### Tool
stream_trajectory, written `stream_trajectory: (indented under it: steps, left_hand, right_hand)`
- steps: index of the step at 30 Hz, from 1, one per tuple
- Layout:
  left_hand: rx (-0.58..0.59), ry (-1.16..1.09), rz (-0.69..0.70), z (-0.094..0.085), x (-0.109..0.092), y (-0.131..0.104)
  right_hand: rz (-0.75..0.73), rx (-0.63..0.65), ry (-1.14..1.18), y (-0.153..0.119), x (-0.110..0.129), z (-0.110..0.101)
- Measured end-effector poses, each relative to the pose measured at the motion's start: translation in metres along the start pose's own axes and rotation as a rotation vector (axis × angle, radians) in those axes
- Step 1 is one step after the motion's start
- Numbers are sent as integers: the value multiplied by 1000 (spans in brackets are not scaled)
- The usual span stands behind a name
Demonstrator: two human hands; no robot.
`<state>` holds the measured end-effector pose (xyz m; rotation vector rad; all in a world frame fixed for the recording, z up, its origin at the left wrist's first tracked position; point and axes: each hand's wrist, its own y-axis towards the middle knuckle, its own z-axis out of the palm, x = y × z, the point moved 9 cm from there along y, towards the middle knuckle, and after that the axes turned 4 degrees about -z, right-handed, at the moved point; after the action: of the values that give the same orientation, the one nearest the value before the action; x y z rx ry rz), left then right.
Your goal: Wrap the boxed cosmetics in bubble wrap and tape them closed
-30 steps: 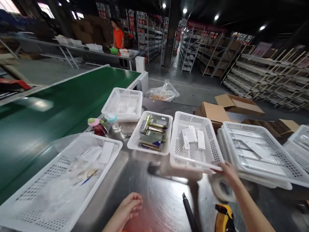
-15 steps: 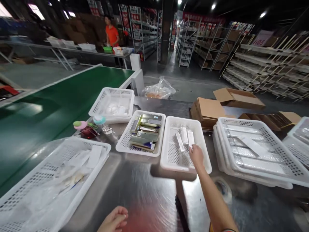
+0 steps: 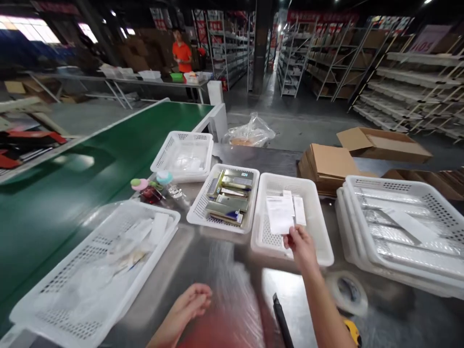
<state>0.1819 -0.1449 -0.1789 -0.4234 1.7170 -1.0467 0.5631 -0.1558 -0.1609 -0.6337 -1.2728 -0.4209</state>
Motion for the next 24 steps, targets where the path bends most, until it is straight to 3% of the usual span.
stream_trajectory:
  steps: [2,4,7,13,20,24]
  left_hand:
    - [127,-132,144,29,-46,-13]
    - [307,-254,215,58,-78,-24]
    - [390,-338,303,75,-101,-36]
    - [193,-279,318,42,-85,-41]
    - [171,-262,339,18,-80,-52]
    - [104,-188,409,3,-83,-57]
  right_hand:
    - [110,140,150,-56,-4,30]
    - [167,186,186,-104,-6,53]
    - [178,164,155,-156,-9,76]
    - [198,86,98,-205,-14,100]
    - [169,133,-53,-217,-7,116]
    - [56,94,-164,-216,7,120]
